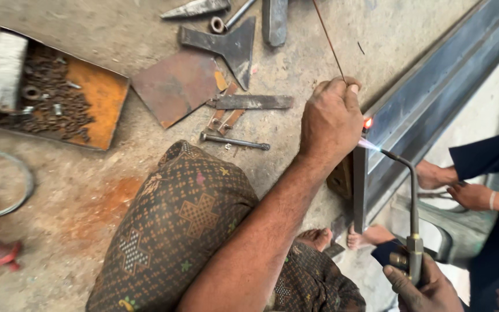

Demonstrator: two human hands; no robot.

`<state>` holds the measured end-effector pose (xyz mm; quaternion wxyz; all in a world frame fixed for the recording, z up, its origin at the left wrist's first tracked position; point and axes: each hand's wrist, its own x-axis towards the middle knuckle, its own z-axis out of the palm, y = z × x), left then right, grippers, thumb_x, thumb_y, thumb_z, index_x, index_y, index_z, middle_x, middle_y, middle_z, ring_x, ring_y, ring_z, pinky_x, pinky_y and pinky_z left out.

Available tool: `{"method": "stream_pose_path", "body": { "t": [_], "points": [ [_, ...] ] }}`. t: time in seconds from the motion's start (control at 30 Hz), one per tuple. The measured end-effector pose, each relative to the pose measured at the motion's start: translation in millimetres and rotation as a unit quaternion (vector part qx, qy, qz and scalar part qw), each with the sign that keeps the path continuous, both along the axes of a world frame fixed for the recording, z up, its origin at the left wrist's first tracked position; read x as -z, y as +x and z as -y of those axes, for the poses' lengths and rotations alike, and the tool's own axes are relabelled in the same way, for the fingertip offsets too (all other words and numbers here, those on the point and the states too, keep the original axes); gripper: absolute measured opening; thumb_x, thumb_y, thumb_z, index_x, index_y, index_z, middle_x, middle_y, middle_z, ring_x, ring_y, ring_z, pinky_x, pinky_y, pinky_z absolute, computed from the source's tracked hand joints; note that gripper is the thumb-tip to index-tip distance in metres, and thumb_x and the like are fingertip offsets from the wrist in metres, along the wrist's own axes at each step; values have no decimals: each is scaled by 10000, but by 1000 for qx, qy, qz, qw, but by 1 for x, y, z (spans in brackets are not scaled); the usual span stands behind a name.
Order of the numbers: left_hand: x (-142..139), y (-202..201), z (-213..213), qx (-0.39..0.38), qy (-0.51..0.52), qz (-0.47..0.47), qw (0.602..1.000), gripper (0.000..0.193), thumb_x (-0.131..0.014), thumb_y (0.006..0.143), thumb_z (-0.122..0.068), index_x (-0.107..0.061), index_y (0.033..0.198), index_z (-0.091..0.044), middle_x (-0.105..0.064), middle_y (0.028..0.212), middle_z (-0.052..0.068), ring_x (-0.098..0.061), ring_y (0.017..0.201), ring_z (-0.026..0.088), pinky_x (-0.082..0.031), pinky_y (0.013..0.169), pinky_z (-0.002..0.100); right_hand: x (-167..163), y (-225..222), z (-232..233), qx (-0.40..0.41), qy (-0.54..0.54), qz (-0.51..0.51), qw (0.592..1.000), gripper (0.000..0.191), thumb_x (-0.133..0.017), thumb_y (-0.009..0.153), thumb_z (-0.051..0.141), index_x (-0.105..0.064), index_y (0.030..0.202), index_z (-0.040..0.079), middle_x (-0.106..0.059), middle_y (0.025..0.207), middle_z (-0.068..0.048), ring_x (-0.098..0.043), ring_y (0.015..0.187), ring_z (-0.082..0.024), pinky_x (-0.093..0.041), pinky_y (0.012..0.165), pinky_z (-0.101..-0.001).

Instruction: The person uses a welding torch and filler rod to join seams on a rectangular metal box. A second person assists by holding the box steady and using pliers to position the metal edges during the welding process.

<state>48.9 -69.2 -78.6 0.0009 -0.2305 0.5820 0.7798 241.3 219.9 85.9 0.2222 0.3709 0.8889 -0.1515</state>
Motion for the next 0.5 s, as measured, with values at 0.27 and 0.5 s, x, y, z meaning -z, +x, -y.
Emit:
{"method": "stream_pose_path", "body": {
  "t": [0.27, 0.5],
  "points": [
    [20, -7, -8, -19, 49, 61, 997, 211, -562, 1014, -189, -682, 1099, -39, -731, 1024, 148, -734, 981, 279, -597, 854, 408, -4, -70, 109, -25, 204, 151, 967, 414, -793, 918, 346, -666, 1195, 66, -602, 595, -159, -524, 481, -231, -419, 474, -390],
    [29, -5, -11, -44, 13, 81, 996, 193, -578, 1011, -181, -682, 1068, -29, -745, 1020, 173, -737, 979, 328, -587, 861, 437, 12, -73, 139, -26, 198, 108, 974, 421, -810, 884, 353, -719, 1186, 75, -569, 583, -127, -527, 473, -210, -405, 462, -367]
  ]
}}
